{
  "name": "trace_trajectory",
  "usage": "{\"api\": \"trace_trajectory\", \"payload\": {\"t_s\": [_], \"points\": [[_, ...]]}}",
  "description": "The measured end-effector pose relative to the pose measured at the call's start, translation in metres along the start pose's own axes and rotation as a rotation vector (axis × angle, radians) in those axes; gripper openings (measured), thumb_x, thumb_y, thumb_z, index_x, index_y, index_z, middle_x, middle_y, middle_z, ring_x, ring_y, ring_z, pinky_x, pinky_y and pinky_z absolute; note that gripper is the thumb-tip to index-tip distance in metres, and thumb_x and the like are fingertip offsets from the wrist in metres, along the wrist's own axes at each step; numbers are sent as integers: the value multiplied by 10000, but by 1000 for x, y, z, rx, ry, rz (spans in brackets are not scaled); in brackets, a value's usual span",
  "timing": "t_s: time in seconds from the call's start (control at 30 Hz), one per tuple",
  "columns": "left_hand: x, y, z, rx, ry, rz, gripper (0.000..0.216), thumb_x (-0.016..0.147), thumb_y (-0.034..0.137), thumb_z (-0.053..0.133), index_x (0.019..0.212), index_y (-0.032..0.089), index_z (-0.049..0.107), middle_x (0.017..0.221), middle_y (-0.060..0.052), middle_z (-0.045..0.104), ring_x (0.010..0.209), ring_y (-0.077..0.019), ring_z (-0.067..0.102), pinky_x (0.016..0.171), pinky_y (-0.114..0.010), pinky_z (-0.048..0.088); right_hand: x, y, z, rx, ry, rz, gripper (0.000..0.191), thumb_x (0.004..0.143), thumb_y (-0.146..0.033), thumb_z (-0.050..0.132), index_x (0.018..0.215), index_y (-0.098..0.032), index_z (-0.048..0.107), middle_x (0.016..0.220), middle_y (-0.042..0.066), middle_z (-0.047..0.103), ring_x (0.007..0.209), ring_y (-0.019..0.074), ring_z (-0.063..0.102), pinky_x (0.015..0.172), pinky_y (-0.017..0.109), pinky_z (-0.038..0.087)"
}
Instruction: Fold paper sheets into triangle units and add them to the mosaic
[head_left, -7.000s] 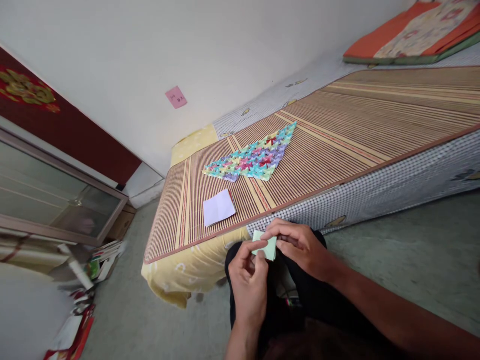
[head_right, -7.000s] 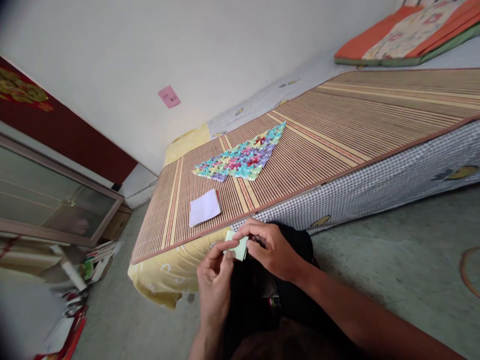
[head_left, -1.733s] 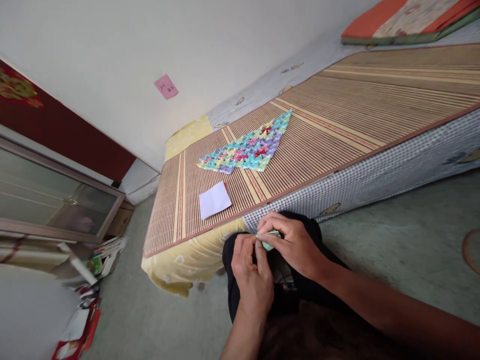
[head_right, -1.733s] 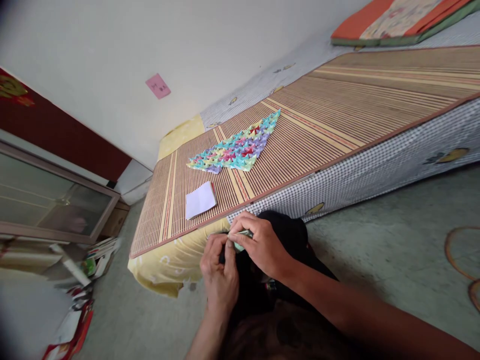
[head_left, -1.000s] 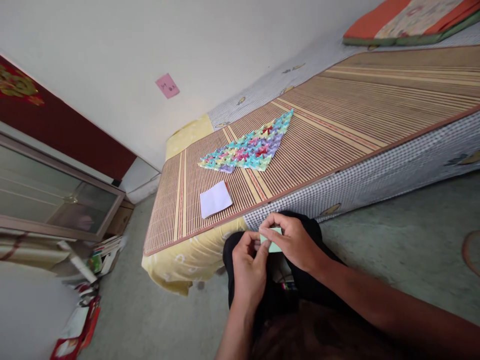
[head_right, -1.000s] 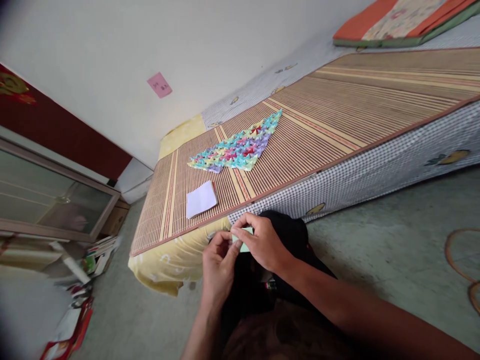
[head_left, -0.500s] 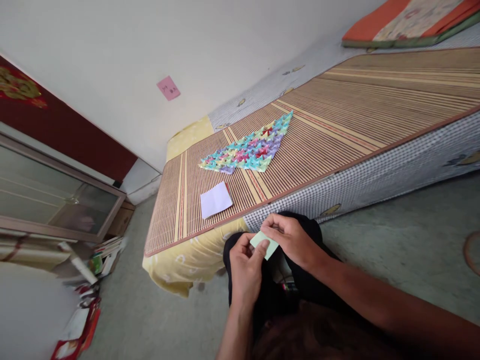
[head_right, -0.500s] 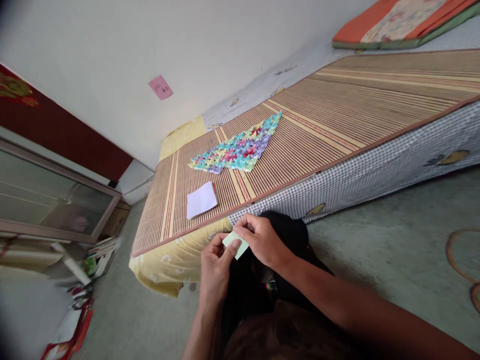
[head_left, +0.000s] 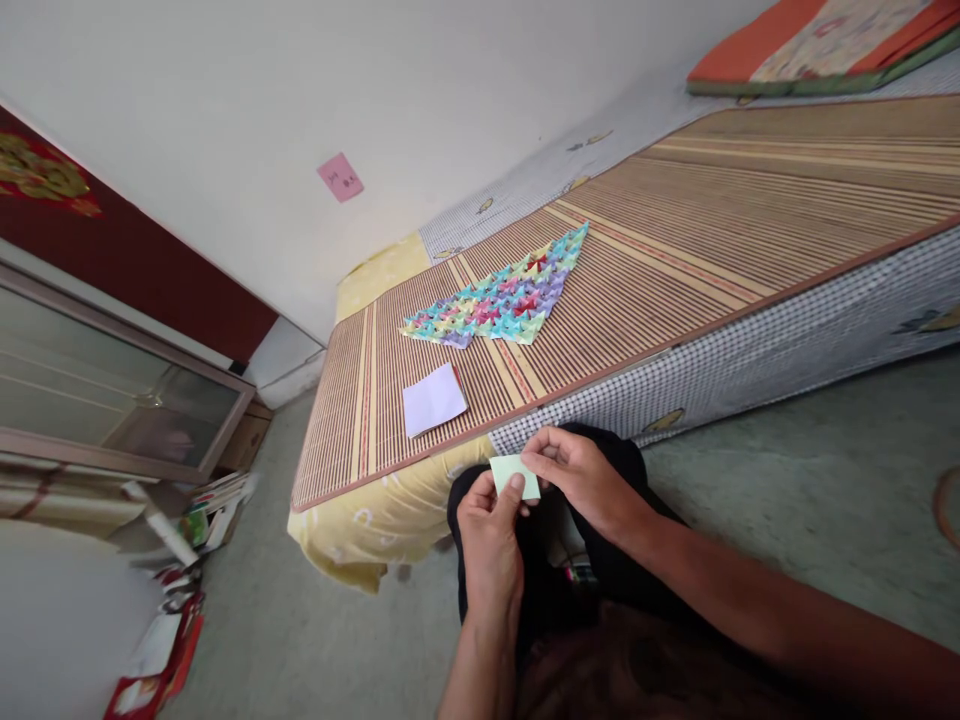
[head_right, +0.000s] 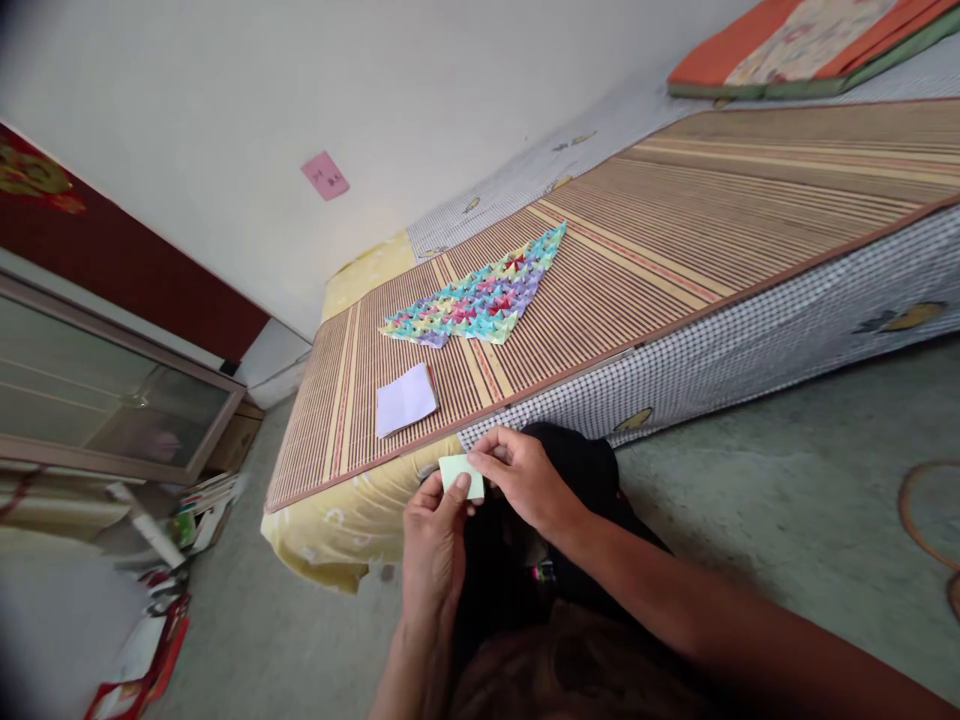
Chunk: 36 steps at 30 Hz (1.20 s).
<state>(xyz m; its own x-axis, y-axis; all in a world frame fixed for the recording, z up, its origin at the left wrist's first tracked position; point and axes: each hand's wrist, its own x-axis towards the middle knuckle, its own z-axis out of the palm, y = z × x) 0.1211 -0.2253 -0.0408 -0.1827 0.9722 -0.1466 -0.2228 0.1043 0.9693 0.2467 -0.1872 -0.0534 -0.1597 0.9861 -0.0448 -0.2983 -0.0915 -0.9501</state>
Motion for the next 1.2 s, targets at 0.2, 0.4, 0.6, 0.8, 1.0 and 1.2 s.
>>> {"api": "trace_trajectory", "payload": {"t_s": [0.2,0.4,0.6,0.8,1.0,1.2], "points": [[8,6,-2,-89,-25,-132,300,674,358,876,710,121,696,638,2,603,554,-74,466,483,-184,325,3,7,-3,23,-111,82,263,763,-411,749,732,-172,643,576,-28,610,524,112,524,516,246,403],[16,0,-2,-117,-21,-228,362,600,363,911,677,104,670,592,-2,593,484,-54,443,447,-181,290,7,25,1,59,-66,135,285,763,-425,739,697,-171,628,554,-30,601,494,101,515,487,233,385],[14,-2,-6,-147,22,-188,387,699,461,852,779,125,677,665,-4,632,547,-81,540,495,-192,366,9,28,2,84,-9,128,330,752,-469,764,704,-168,637,589,-20,620,546,115,554,525,243,418],[11,2,-9,-124,14,-130,379,618,363,923,779,139,664,664,11,653,551,-72,548,545,-190,409,7,30,2,126,19,114,371,766,-529,757,746,-183,623,651,-18,624,592,135,579,594,282,479],[13,-2,-10,-63,14,-98,364,616,363,915,728,146,645,593,36,608,498,-61,501,510,-188,372,6,31,6,131,27,95,367,771,-534,754,752,-192,623,664,-24,613,599,134,566,589,277,466],[15,-1,-16,32,31,-50,302,658,306,891,708,144,641,559,57,592,497,-57,489,516,-182,360,6,27,2,110,-24,83,360,718,-482,829,669,-178,644,577,-37,576,545,112,503,512,242,384]]}}
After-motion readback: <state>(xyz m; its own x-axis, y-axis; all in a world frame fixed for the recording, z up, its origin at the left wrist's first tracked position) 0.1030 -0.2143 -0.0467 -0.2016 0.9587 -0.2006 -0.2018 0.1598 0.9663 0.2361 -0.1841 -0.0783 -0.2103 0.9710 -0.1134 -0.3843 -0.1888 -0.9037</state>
